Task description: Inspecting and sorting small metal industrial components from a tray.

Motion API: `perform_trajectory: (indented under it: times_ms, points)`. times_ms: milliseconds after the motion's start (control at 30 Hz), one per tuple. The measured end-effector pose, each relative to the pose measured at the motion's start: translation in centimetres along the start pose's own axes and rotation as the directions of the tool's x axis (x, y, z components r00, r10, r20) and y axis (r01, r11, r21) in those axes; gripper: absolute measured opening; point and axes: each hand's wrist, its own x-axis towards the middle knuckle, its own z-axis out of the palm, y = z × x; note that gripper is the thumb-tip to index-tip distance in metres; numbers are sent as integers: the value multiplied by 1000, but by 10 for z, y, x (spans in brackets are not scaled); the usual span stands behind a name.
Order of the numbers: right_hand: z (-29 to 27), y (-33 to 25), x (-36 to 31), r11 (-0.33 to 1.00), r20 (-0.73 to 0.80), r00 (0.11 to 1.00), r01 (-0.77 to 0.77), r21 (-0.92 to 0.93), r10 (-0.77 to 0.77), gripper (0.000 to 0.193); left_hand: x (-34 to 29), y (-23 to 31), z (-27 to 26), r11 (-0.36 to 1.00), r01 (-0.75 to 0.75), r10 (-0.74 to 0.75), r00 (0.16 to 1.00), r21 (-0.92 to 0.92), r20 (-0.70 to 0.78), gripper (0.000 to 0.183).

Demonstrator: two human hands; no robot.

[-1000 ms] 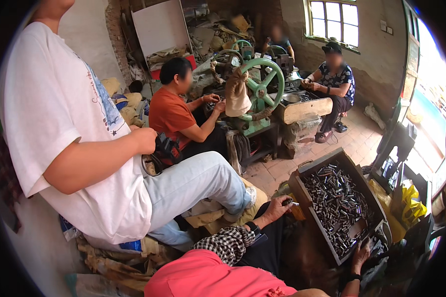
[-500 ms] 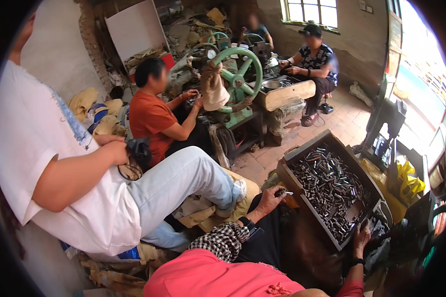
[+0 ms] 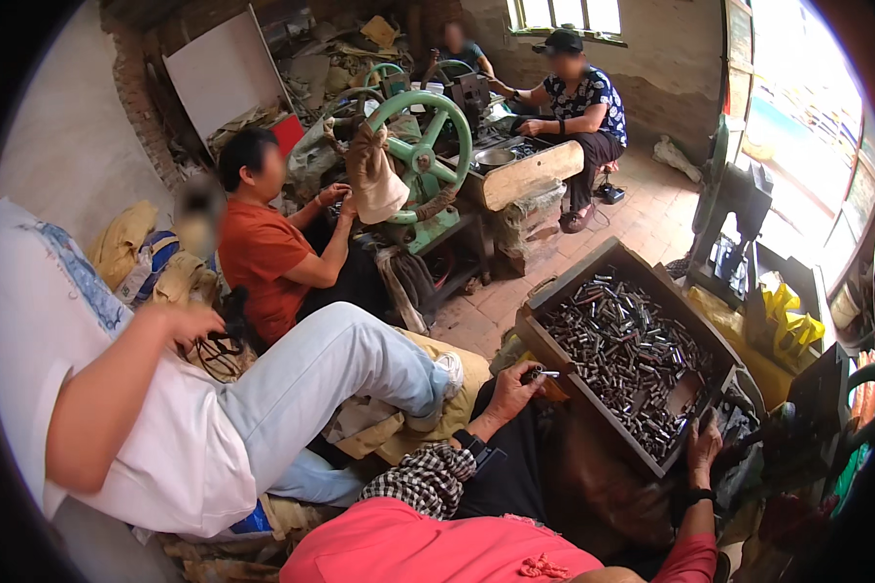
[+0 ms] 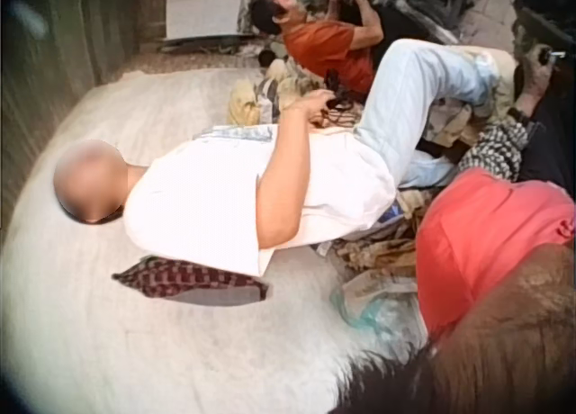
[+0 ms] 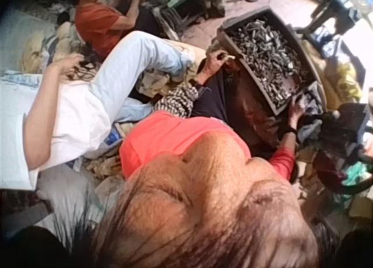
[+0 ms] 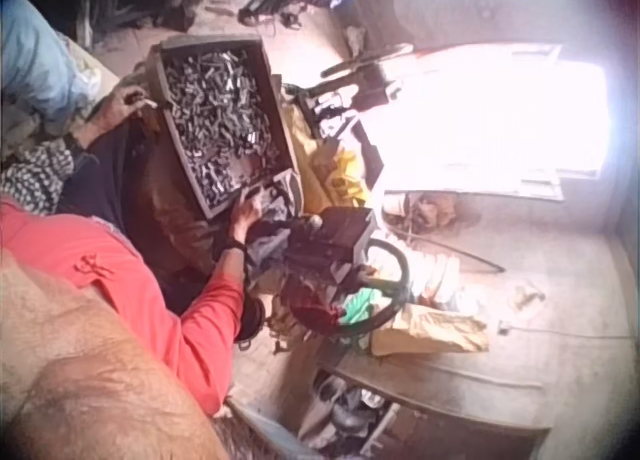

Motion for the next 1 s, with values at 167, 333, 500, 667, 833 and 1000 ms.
perform_trajectory:
  times_ms: [167, 333, 500, 667, 833, 1000]
  points:
    - [1, -1, 1, 1000, -28, 1000, -4, 8, 4, 48, 2, 0, 5, 998, -41, 41, 999, 38, -24, 18]
    - [-6, -8, 1, 998, -11, 999, -51, -21, 51, 47, 5, -1, 13, 999, 20, -20, 1000, -36, 5, 16]
    - [-9, -14, 0, 999, -42, 999, -28, -31, 27, 43, 8, -2, 19, 999, 30, -29, 999, -28, 40, 19]
    - [-14, -19, 0, 999, -46, 999, -27, -27, 26, 40, 11, -5, 26, 1000, -11, 11, 999, 10, 53, 16]
    - [-16, -20, 1, 999, -49, 998, -42, -12, 41, 44, 10, -6, 27, 999, 2, 1, 997, -45, 71, 16]
    - [-13, -16, 2, 1000, -17, 1000, -3, -24, 3, 45, 9, -5, 25, 999, -24, 22, 999, 34, 38, 15]
